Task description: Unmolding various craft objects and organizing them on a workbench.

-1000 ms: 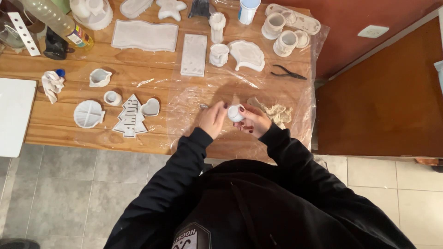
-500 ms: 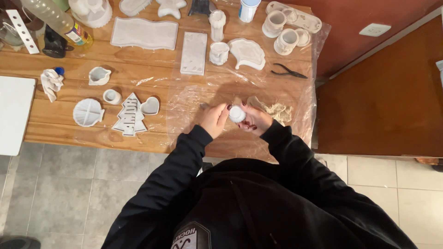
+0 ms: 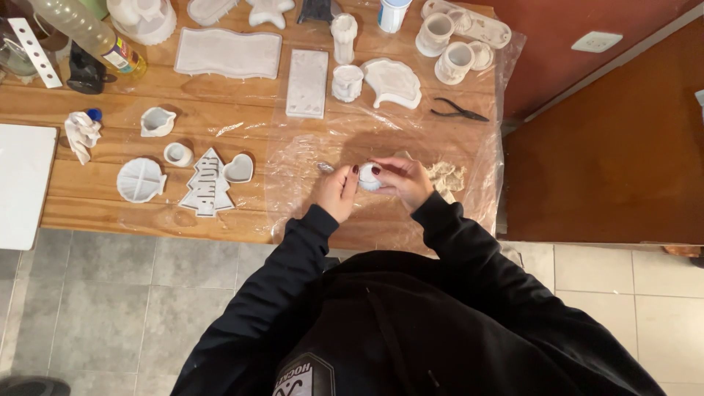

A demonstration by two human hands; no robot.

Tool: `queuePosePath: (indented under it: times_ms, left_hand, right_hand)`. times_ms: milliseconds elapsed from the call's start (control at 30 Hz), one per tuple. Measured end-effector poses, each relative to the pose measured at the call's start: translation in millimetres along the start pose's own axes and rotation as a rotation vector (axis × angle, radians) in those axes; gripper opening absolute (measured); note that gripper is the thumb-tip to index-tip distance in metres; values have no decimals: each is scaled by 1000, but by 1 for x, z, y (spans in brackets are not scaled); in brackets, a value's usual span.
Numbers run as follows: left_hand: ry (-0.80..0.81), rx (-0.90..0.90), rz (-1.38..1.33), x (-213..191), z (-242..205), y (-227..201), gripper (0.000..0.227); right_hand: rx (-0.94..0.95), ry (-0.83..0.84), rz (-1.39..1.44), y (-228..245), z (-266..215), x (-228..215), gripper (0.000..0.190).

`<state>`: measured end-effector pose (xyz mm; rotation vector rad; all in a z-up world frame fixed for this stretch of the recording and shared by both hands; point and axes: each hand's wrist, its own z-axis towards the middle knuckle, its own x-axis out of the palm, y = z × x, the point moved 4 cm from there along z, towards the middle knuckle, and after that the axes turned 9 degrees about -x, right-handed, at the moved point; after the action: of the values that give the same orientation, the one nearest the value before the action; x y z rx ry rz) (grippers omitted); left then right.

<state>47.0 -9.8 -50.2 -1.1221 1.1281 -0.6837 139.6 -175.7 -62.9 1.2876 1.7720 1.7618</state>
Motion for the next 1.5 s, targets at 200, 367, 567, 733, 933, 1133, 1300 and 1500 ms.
queuePosePath:
  times_ms: [200, 367, 567, 733, 933, 1133, 1300, 1500]
  left_hand:
    - [59, 28, 61, -24, -2, -26, 21]
    - [-60, 503, 310, -39, -13, -86, 49]
    - [148, 248, -2, 1, -9, -1, 53]
    - [193, -254, -512, 25, -8, 66, 44]
    - [232, -335, -770, 44, -13, 114, 39]
    - [240, -399, -917, 43, -19, 110, 41]
    - [256, -466, -926, 39, -18, 106, 43]
    - [373, -530, -981, 37, -17, 104, 45]
  right_hand:
    - [170, -40, 26, 3, -2, -3, 34]
    - [346, 42, 157, -25, 9, -24, 36]
    - [461, 66, -69, -25, 7, -15, 45]
    - [224, 14, -100, -75, 18, -48, 34]
    - [260, 40, 142, -76, 6, -49, 31]
    - [326, -31, 293, -93, 8, -59, 20]
    - [334, -40, 391, -109, 13, -69, 14]
    - [215, 34, 434, -103, 14, -62, 11]
